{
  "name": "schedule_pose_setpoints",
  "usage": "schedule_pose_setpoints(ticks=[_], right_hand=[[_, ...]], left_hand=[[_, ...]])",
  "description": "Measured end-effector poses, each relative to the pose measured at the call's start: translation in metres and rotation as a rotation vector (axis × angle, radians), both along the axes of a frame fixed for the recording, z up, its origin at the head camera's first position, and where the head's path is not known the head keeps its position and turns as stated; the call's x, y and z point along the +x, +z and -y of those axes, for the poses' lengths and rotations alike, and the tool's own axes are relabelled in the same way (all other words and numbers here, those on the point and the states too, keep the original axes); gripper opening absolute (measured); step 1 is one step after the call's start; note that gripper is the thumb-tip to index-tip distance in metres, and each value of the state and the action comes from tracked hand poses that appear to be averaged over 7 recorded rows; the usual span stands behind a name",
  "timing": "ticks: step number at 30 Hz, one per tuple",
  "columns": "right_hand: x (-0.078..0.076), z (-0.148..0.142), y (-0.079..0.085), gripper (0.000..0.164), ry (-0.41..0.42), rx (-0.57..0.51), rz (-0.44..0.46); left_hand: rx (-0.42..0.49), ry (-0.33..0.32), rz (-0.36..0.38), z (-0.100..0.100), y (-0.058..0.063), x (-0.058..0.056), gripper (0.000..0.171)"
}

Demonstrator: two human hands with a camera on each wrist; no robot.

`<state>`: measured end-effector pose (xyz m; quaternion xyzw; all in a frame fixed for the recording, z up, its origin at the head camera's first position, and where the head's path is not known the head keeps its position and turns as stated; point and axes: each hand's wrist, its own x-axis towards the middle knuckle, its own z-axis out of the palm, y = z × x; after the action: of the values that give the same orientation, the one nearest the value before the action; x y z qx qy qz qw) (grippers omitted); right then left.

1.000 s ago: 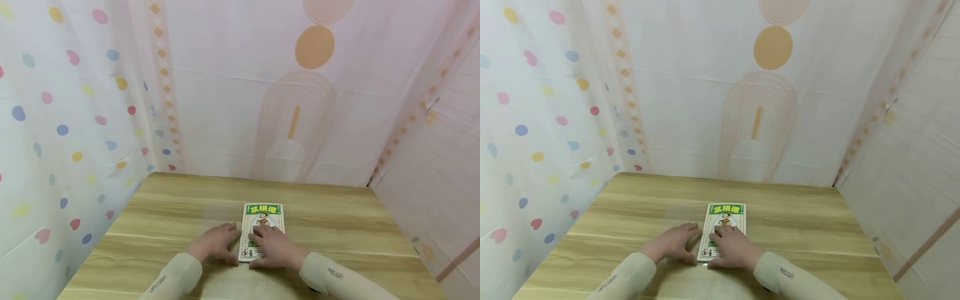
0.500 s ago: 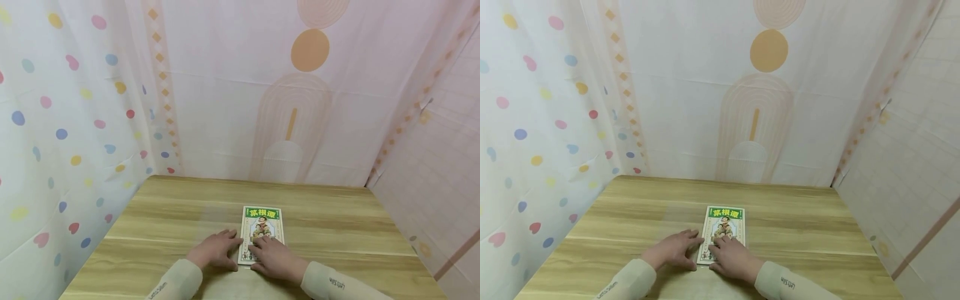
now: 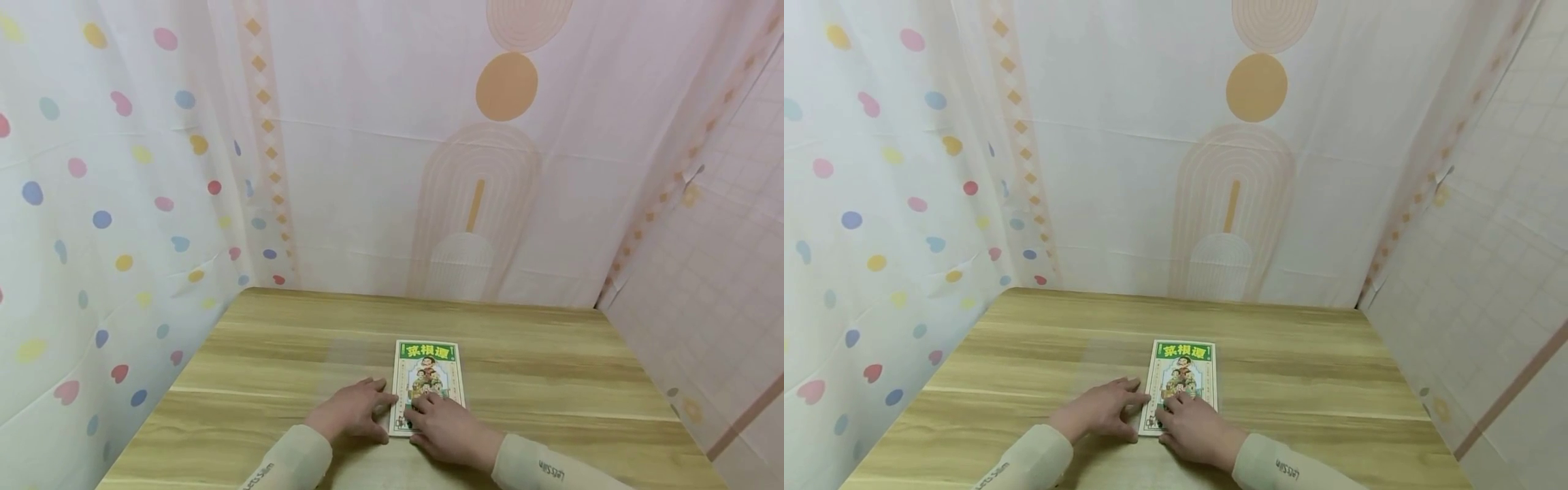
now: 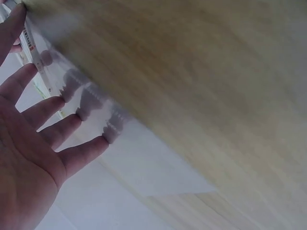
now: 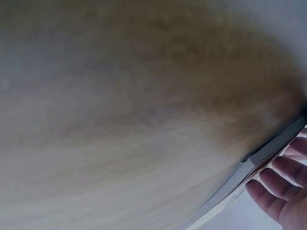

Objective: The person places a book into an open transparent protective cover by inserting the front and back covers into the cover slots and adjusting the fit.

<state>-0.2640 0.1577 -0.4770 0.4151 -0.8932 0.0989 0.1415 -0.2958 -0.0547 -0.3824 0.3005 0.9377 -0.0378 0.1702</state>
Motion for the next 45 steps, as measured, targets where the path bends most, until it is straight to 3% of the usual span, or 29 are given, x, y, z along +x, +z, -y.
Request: schedule_pose_setpoints(ticks=[13, 21, 25, 29, 36, 42, 45], right_hand=[[0.0, -0.004, -0.003, 0.037, 0.045, -0.036, -0.07], [0.0, -0.006, -0.005, 0.037, 0.054, -0.049, -0.075], [0.0, -0.008, -0.003, 0.04, 0.045, -0.053, -0.032], [-0.001, -0.009, 0.001, 0.043, -0.021, -0.096, 0.04], [-0.016, -0.017, 0.007, 0.035, -0.234, -0.287, 0.082], [-0.03, -0.031, 0.008, 0.038, -0.4, -0.499, 0.28], [-0.036, -0.036, 0.007, 0.041, -0.47, -0.58, 0.354]], left_hand=[[-0.013, -0.009, -0.001, -0.006, 0.001, -0.001, 0.074], [-0.019, -0.02, -0.02, -0.006, 0.001, -0.002, 0.074], [-0.026, -0.014, -0.019, -0.006, -0.001, -0.002, 0.074], [-0.032, -0.012, -0.014, -0.007, 0.0, -0.001, 0.075], [-0.041, 0.023, -0.022, -0.01, 0.004, 0.0, 0.067], [-0.033, 0.015, -0.084, -0.015, 0.007, -0.003, 0.059], [-0.014, 0.046, -0.075, -0.016, 0.009, -0.006, 0.061]])
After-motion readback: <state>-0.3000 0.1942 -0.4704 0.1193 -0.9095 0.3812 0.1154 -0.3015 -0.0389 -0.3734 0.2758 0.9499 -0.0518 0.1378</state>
